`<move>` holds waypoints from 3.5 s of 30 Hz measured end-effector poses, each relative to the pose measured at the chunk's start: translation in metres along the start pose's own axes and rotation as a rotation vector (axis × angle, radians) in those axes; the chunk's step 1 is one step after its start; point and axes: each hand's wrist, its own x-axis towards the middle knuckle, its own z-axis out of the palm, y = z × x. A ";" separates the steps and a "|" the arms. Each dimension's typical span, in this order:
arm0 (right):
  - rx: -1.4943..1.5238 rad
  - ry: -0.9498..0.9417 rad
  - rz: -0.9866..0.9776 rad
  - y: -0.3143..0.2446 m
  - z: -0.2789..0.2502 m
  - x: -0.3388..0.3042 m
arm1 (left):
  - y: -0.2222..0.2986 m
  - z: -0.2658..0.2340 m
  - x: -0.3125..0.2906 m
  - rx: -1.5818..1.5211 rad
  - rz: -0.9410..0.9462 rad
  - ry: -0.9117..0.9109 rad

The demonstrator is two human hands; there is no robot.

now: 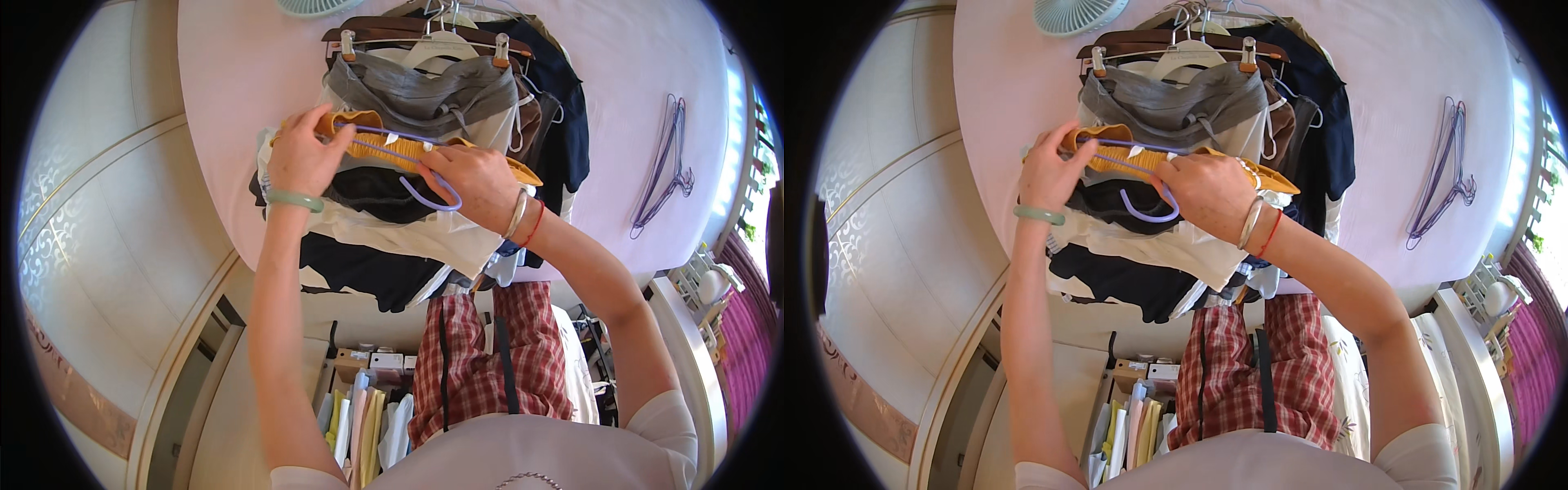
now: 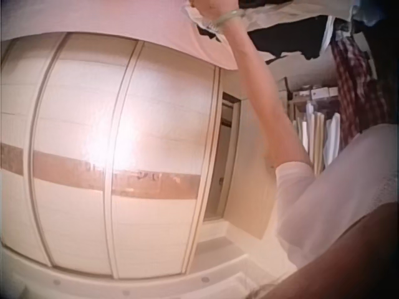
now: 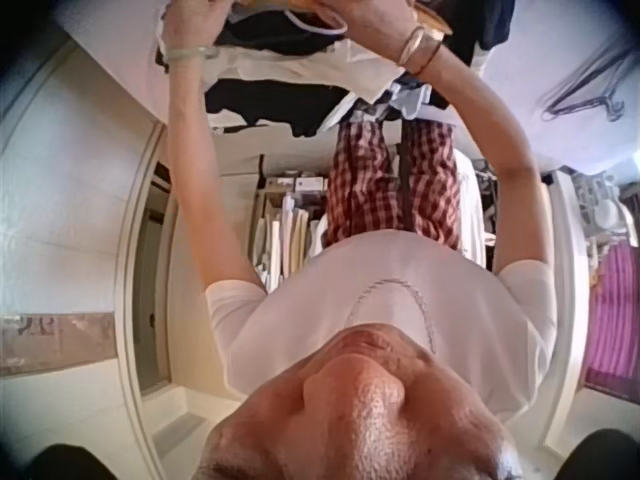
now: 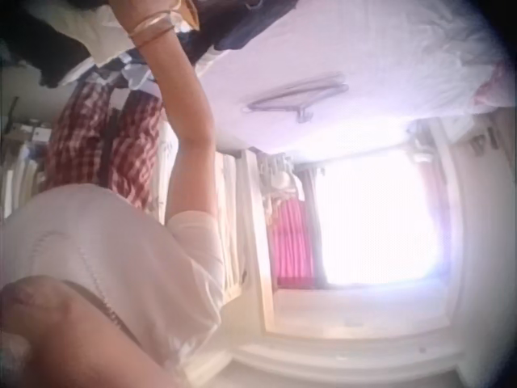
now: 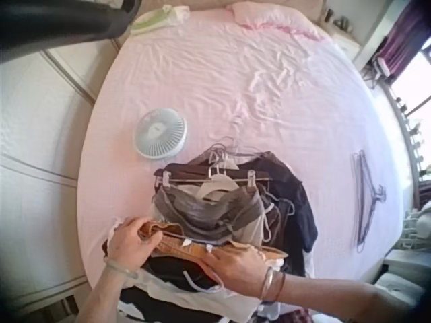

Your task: The person removes clothes from hangers and places the empty hangers on the bed. They handle various garments including shirts and pants, taking them off hangers one by one and stacking the hangers to the side.

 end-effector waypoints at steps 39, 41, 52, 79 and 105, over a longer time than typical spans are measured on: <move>1.341 1.058 0.866 0.294 -0.188 -0.245 | 0.154 0.082 -0.025 -0.020 0.520 -0.211; 1.267 1.107 0.998 0.337 -0.188 -0.300 | 0.158 0.078 -0.019 0.012 0.502 -0.259; 1.086 1.221 1.235 0.424 -0.153 -0.375 | 0.152 0.071 -0.009 -0.083 0.374 -0.276; 0.207 0.298 0.441 0.170 -0.036 0.044 | -0.016 0.064 0.093 -0.771 -0.312 -0.090; 0.126 0.294 0.061 0.118 -0.084 0.002 | 0.002 -0.020 0.037 -0.155 0.381 0.121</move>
